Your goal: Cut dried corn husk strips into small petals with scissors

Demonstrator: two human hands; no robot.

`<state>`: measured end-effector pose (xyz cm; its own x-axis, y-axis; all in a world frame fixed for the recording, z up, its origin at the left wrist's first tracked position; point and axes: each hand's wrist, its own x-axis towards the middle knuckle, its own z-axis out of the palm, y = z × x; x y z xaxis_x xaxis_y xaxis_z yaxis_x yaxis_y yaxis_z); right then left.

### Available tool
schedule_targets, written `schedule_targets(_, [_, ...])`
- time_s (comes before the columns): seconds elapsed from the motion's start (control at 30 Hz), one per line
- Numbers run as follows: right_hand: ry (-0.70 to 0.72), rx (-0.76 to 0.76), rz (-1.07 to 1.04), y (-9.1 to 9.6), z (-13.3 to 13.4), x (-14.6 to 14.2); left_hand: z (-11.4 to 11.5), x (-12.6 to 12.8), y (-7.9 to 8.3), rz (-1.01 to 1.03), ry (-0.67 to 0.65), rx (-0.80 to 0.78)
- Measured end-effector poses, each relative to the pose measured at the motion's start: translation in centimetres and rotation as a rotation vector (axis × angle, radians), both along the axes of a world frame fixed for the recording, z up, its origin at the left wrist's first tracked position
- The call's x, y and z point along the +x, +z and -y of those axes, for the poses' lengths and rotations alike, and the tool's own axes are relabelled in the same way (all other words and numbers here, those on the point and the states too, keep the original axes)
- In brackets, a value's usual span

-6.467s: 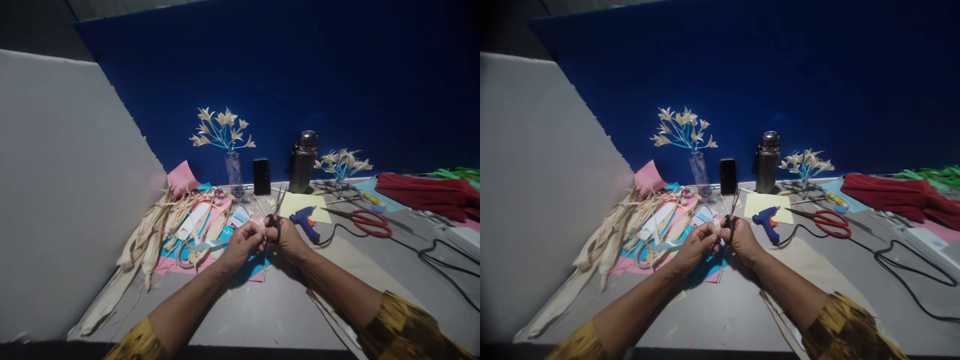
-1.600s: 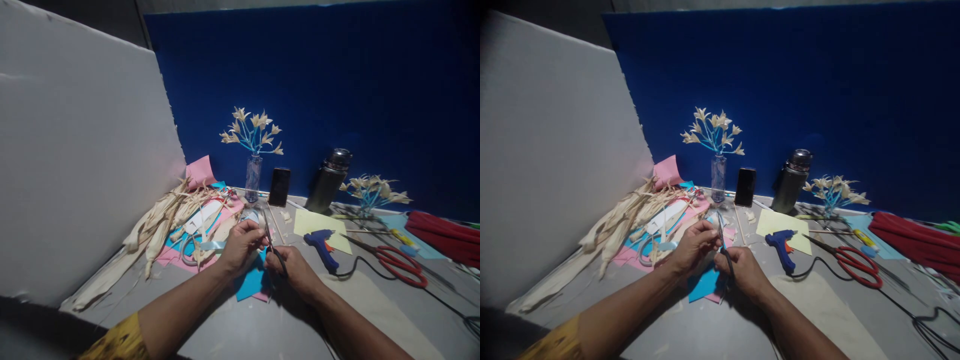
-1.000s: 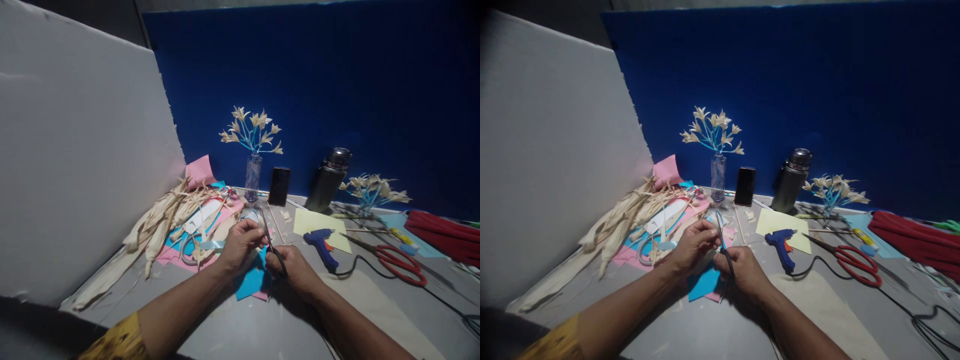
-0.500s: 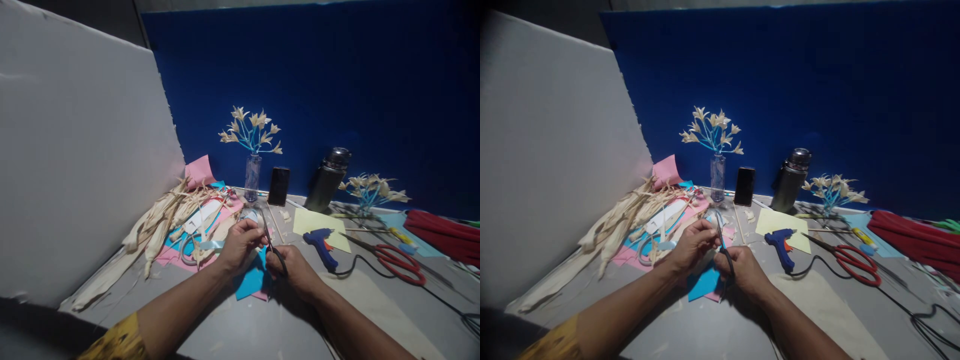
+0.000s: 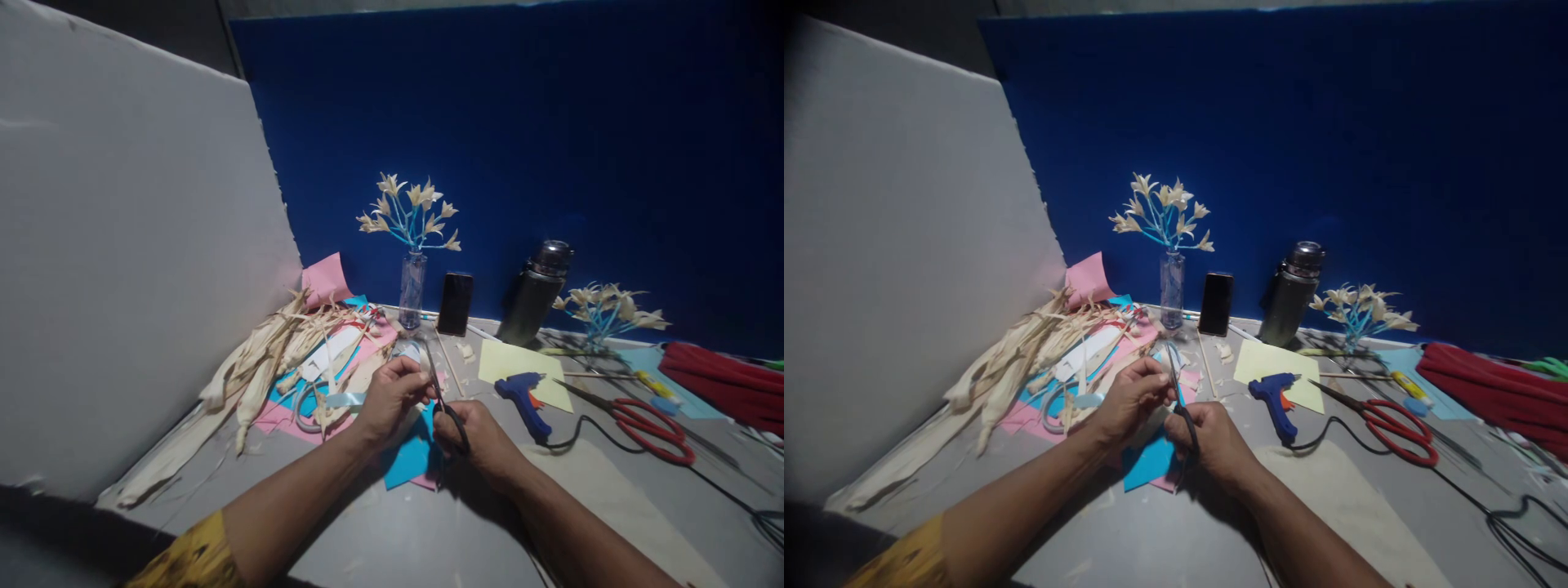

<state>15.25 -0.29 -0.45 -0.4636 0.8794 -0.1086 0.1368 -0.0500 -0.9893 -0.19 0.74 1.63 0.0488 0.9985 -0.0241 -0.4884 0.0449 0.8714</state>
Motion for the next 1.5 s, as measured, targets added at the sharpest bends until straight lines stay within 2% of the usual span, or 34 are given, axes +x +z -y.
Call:
schedule_targets(0.53, [-0.014,0.020,0.030,-0.1,0.0,0.0,-0.2,-0.5,-0.3,-0.033,-0.022,0.012])
schedule_targets(1.13, [-0.035,-0.050,-0.012,0.4,-0.2,0.5,-0.4,-1.0,-0.3,0.028,-0.085,-0.032])
schedule_targets(1.27, [-0.050,-0.016,-0.023,0.2,-0.5,0.8,-0.4,-1.0,-0.2,-0.009,-0.079,0.012])
schedule_targets(1.37, [-0.110,0.015,-0.071,0.0,-0.7,0.9,-0.3,-1.0,-0.1,-0.026,-0.091,0.046])
schedule_targets(1.5, [-0.343,0.056,-0.161,0.4,-1.0,0.8,0.0,-0.4,-0.3,-0.067,-0.125,0.026])
